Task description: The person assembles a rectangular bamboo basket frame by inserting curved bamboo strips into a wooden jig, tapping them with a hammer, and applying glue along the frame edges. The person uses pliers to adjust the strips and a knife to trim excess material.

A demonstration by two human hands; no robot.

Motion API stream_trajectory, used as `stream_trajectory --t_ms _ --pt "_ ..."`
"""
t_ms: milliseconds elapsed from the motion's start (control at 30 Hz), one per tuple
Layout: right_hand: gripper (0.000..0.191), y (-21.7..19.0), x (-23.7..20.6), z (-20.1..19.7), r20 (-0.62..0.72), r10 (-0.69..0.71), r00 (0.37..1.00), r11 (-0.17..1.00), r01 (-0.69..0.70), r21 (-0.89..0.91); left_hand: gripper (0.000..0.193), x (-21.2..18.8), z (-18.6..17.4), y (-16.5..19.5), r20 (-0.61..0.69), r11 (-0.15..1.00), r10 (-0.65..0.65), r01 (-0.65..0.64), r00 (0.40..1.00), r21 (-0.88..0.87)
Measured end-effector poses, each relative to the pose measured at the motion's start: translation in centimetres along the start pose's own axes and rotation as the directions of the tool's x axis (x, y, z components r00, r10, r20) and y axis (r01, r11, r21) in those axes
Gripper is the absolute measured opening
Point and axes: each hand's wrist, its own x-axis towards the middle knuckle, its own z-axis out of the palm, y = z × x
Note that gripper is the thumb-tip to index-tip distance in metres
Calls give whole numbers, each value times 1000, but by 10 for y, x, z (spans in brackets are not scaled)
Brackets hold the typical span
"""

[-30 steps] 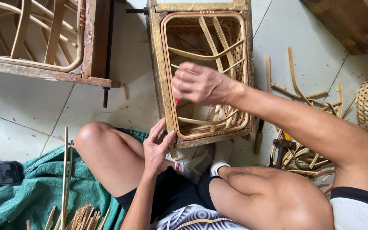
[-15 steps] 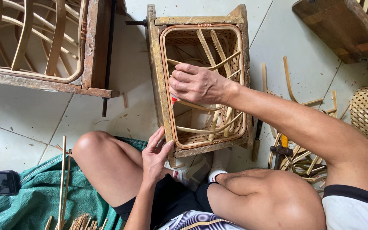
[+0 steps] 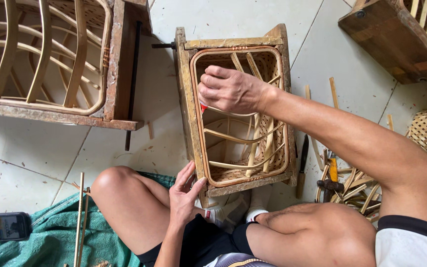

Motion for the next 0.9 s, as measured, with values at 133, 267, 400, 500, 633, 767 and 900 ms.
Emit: stream_trajectory --t_ms 133,267,400,500,633,767,900 --pt "12 24 -4 -1 -8 64 998 992 -65 -111 58 0 0 2 18 999 17 -17 1000 31" --pt "10 35 -4 1 -48 100 994 994 -103 -47 59 0 0 6 8 999 -10 10 1000 52" --pt "14 37 2 10 -45 107 993 994 -108 -17 60 1 0 6 9 999 -19 18 1000 49" --pt "15 40 5 15 -32 84 996 996 -85 -34 61 2 -1 4 5 999 -39 39 999 19" --pt "12 42 8 20 -42 53 998 994 -56 -90 61 2 -3 1 14 999 -39 39 999 -1" --pt "8 51 10 31 -29 13 999 992 -16 -126 61 3 -3 1 9 999 -49 49 999 -6" --pt "5 65 11 42 10 10 1000 979 -8 -203 62 3 -2 4 22 1000 -23 23 1000 2"
